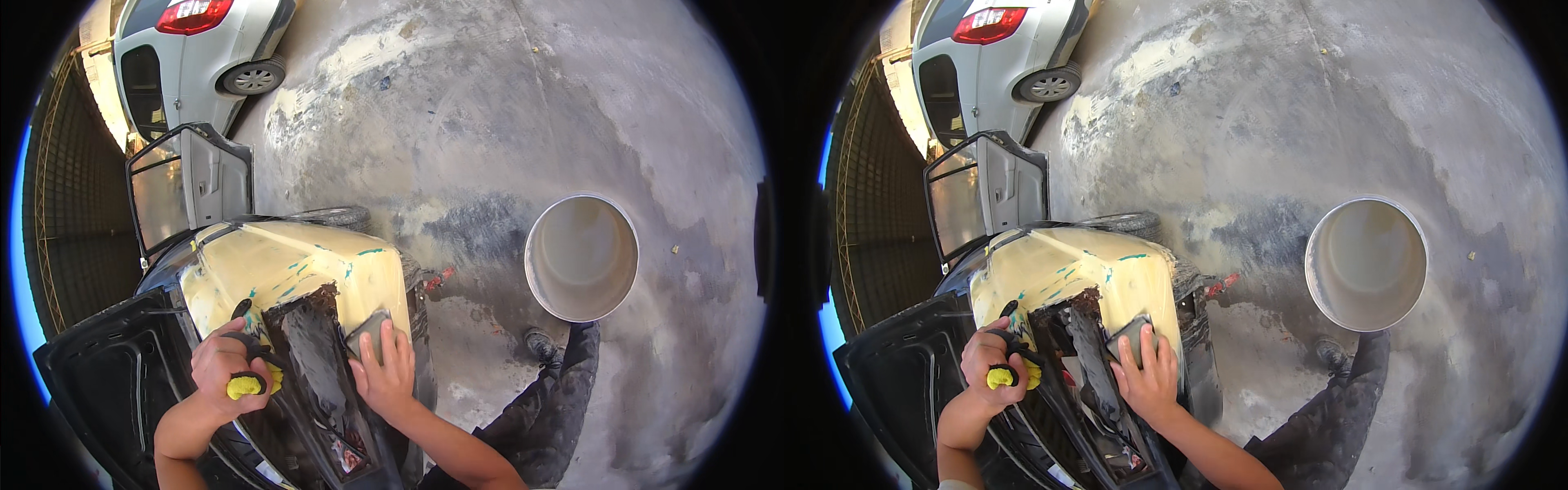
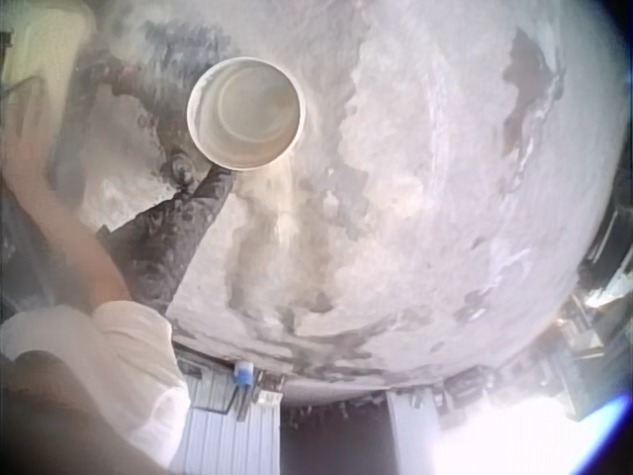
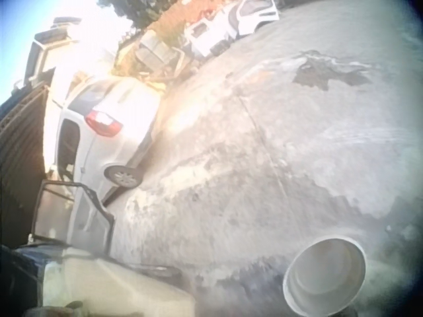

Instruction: The person sands a yellow car door panel with a sanding block, repeatedly dipping the block into a bucket of water. The person wipes the panel with a yellow cloth and continues sanding different areas of the door.

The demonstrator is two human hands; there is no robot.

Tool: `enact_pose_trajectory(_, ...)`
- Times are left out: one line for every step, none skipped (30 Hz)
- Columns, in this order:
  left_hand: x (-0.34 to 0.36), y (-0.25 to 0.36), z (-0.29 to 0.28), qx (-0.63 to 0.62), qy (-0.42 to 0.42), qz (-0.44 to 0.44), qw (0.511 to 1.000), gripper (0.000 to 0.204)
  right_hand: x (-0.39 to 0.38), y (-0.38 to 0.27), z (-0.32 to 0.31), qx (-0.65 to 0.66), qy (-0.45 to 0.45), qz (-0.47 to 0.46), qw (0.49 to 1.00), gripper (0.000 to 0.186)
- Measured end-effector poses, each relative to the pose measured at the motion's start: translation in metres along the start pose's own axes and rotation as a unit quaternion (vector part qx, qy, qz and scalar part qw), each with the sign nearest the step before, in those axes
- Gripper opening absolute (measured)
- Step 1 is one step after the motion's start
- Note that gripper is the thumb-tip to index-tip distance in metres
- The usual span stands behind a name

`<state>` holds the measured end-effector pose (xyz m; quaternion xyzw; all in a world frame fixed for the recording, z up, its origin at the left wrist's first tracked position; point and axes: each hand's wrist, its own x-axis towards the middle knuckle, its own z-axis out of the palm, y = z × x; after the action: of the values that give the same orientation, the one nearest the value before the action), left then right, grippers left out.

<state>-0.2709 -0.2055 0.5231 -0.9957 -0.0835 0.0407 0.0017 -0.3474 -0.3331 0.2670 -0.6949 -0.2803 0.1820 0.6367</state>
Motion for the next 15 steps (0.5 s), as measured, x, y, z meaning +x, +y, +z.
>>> enact_pose_trajectory(-0.001, 0.0, 0.0, -0.007, 0.004, -0.004, 1.0, 0.025, -0.044, -0.006, -0.008, 0.021, 0.011, 0.005, 1.0, 0.046)
enact_pose_trajectory(-0.001, 0.0, 0.0, -0.01, 0.004, -0.004, 1.0, 0.025, -0.074, -0.011, -0.016, 0.04, 0.009, 0.02, 0.999, 0.044)
enact_pose_trajectory(-0.002, 0.0, 0.0, -0.011, 0.004, -0.008, 1.0, 0.026, -0.087, -0.015, -0.02, 0.028, -0.024, 0.03, 0.999, 0.044)
enact_pose_trajectory(-0.002, 0.0, 0.0, -0.007, 0.004, -0.009, 1.0, 0.026, -0.083, -0.015, -0.02, 0.021, -0.019, 0.028, 0.999, 0.044)
enact_pose_trajectory(-0.003, 0.0, 0.0, -0.007, 0.005, -0.002, 1.0, 0.026, -0.068, -0.016, -0.02, 0.016, -0.044, 0.048, 0.998, 0.045)
enact_pose_trajectory(-0.003, 0.0, 0.001, -0.006, 0.009, -0.003, 1.0, 0.026, -0.028, -0.008, -0.01, 0.017, 0.014, 0.023, 0.999, 0.047)
enact_pose_trajectory(-0.003, 0.0, 0.002, -0.005, 0.013, -0.006, 1.0, 0.026, 0.016, -0.002, -0.002, -0.015, 0.013, 0.029, 0.999, 0.05)
enact_pose_trajectory(-0.004, 0.0, 0.003, -0.005, 0.016, -0.002, 1.0, 0.026, 0.065, 0.006, 0.007, -0.02, 0.015, 0.037, 0.999, 0.051)
enact_pose_trajectory(-0.004, 0.0, 0.003, -0.005, 0.019, -0.004, 1.0, 0.026, 0.108, 0.011, 0.012, -0.051, 0.013, 0.031, 0.998, 0.052)
enact_pose_trajectory(-0.004, 0.0, 0.004, -0.006, 0.023, -0.003, 1.0, 0.026, 0.139, 0.013, 0.013, -0.058, 0.028, 0.038, 0.997, 0.052)
enact_pose_trajectory(-0.004, 0.0, 0.004, 0.0, 0.026, 0.002, 1.0, 0.026, 0.151, 0.009, 0.005, -0.025, 0.064, 0.046, 0.997, 0.052)
enact_pose_trajectory(-0.004, 0.0, 0.004, 0.004, 0.025, 0.002, 1.0, 0.025, 0.154, 0.004, -0.003, -0.014, 0.075, 0.05, 0.996, 0.053)
enact_pose_trajectory(-0.004, 0.0, 0.004, 0.003, 0.021, 0.003, 1.0, 0.025, 0.14, -0.004, -0.017, -0.016, 0.043, 0.055, 0.997, 0.053)
enact_pose_trajectory(-0.004, -0.001, 0.004, 0.001, 0.018, -0.005, 1.0, 0.025, 0.114, -0.014, -0.033, 0.031, 0.04, 0.078, 0.996, 0.052)
enact_pose_trajectory(-0.004, -0.001, 0.003, -0.002, 0.019, -0.004, 1.0, 0.025, 0.087, -0.022, -0.047, 0.064, 0.083, 0.052, 0.993, 0.051)
